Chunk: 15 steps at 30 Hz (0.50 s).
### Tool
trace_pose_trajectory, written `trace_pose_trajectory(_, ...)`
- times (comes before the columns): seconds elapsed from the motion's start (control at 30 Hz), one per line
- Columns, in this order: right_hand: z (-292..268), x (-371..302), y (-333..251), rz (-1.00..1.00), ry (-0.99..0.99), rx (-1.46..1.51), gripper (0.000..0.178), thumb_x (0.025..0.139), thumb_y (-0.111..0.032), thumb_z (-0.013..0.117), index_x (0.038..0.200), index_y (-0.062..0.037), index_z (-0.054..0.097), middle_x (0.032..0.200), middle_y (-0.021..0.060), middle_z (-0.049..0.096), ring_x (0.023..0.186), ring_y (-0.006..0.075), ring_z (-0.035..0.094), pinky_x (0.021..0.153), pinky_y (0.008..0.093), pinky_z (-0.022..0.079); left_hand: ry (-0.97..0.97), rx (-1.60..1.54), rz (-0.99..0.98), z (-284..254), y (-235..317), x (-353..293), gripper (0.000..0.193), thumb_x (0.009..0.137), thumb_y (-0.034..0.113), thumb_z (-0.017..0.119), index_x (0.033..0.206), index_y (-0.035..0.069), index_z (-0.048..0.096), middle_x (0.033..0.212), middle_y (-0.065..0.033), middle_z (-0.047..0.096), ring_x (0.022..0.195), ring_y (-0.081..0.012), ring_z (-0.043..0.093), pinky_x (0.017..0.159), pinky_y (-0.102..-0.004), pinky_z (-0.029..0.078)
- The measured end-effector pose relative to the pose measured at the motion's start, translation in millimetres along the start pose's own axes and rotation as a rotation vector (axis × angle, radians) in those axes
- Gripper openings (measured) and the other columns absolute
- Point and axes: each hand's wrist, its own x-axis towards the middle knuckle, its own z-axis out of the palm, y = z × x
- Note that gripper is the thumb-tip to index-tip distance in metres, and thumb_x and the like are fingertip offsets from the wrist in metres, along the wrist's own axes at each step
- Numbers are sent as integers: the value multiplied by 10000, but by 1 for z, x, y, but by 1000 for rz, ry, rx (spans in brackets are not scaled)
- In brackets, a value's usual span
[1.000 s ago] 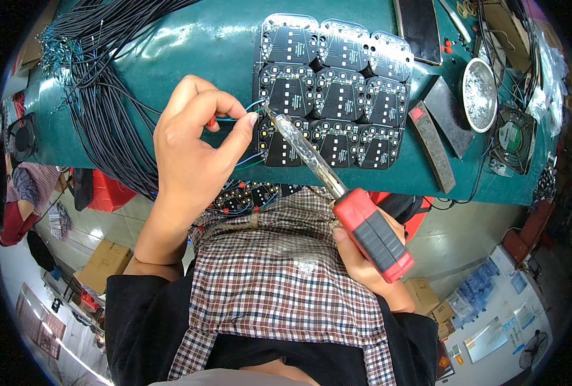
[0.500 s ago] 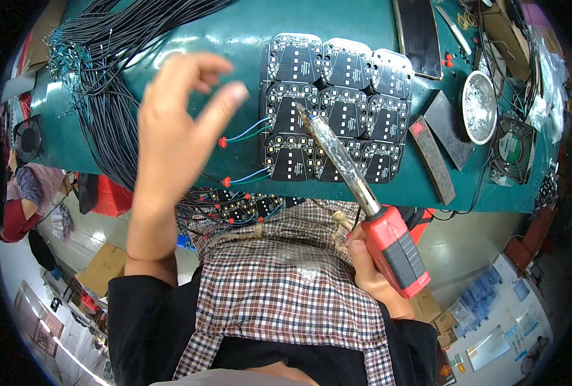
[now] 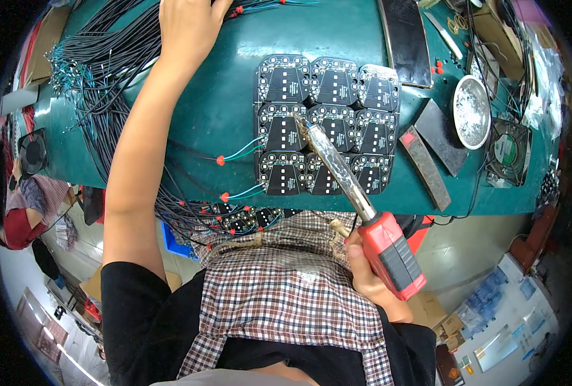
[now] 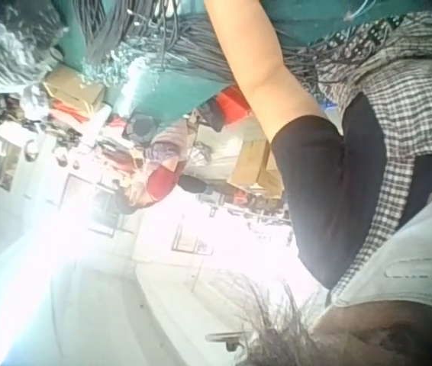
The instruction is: The person attaches wires to circuit boards by positioning the wire leads onto the board contacts and soldering them in place using a soldering iron.
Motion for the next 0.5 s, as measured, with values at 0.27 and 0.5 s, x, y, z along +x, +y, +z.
trace_pose_trajectory(0.27, -3, 7, -6, 23, -2, 5, 289, 972, -252, 620, 816, -43, 496, 780, 92, 548, 511, 90, 427, 488, 250, 389, -180, -61, -332, -53, 74, -5, 93, 999, 83, 630, 1052, 7, 626, 886, -73, 657, 798, -150, 639, 775, -284, 514)
trace_pose_trajectory(0.5, -6, 12, -8, 70, -70, -53, 319, 990, -296, 623, 841, -34, 520, 760, 66, 546, 518, 85, 433, 496, 250, 384, -406, -85, -501, -79, 125, -55, 71, 926, 19, 671, 960, 15, 609, 877, -109, 626, 741, -270, 644, 654, -356, 518)
